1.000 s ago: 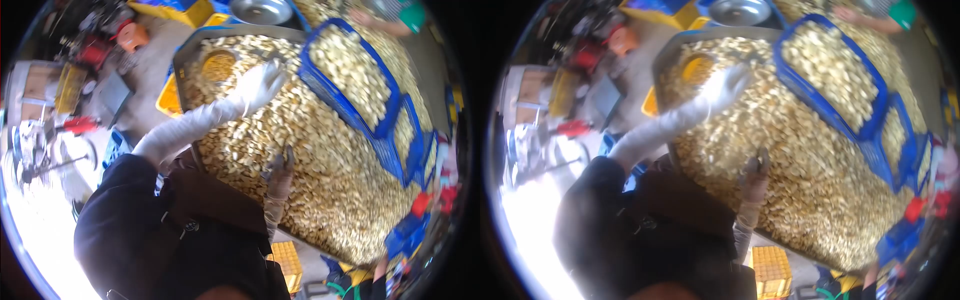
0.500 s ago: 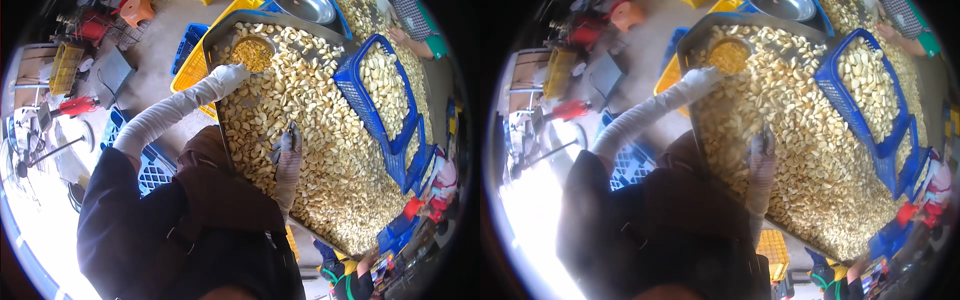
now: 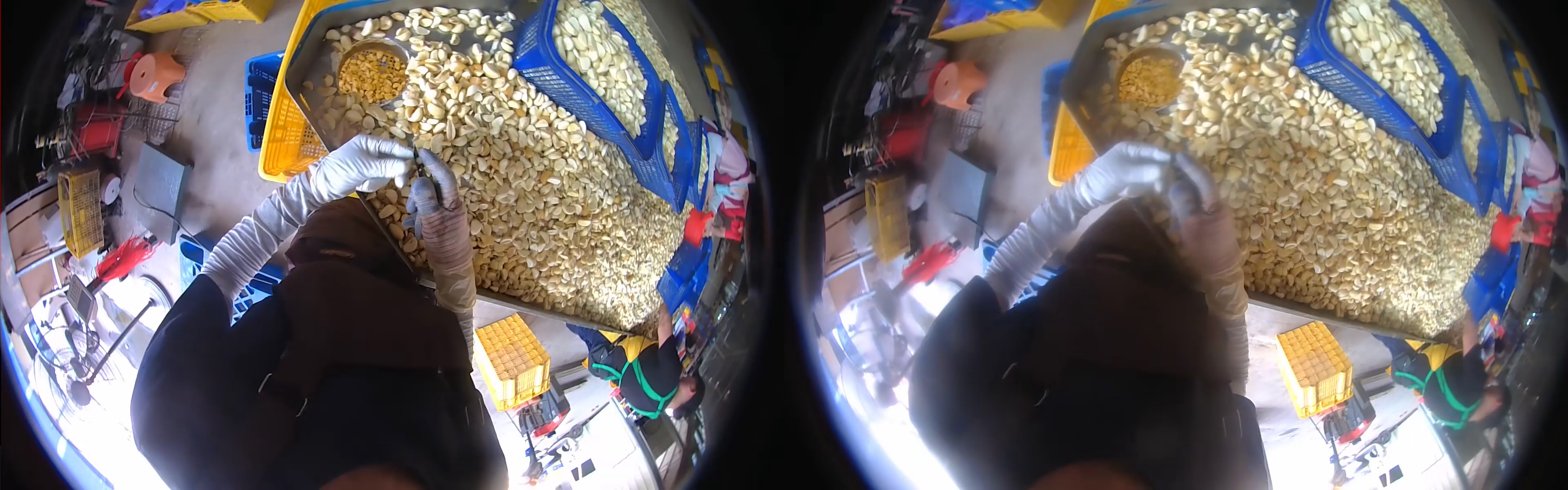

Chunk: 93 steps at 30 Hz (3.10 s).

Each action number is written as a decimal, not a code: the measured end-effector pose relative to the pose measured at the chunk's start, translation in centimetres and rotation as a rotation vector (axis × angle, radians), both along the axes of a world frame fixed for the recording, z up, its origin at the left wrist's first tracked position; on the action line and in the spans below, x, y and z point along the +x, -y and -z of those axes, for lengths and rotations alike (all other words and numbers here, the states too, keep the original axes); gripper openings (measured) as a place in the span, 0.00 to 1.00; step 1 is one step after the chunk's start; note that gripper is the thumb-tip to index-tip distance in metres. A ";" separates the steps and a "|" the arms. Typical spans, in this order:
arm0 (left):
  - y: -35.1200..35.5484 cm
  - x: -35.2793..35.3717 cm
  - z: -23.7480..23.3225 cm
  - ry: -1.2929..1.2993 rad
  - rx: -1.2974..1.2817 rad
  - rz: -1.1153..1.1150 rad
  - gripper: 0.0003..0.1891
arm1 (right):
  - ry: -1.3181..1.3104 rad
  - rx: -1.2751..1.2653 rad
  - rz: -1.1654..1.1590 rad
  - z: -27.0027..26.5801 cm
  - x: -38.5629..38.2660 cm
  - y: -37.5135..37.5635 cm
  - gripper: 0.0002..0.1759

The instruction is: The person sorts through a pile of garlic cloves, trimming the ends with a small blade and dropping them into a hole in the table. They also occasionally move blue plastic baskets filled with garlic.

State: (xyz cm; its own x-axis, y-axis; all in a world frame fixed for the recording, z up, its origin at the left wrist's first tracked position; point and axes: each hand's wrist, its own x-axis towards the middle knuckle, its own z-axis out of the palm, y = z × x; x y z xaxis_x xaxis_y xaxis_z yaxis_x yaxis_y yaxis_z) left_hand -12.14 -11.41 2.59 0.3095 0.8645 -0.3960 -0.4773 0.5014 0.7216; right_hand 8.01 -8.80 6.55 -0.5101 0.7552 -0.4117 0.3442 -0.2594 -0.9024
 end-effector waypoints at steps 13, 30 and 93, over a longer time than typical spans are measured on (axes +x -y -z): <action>-10.8 3.8 2.0 -1.163 0.285 0.575 0.24 | 0.098 0.237 0.307 4.0 3.6 -0.2 0.31; -11.6 5.8 8.4 -1.393 0.822 0.041 0.16 | 0.017 0.090 0.328 3.4 7.2 -3.7 0.28; -15.3 10.8 6.0 -1.746 0.193 0.242 0.18 | -0.097 0.037 0.032 3.4 13.9 -9.4 0.30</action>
State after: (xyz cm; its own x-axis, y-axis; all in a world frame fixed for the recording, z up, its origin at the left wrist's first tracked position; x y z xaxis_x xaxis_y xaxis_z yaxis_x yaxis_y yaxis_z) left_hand -1.37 3.90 -3.42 -0.2059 0.9374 -0.2808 0.9041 0.2921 0.3121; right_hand 21.95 0.57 3.17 -0.5218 0.7852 -0.3334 0.2472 -0.2349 -0.9401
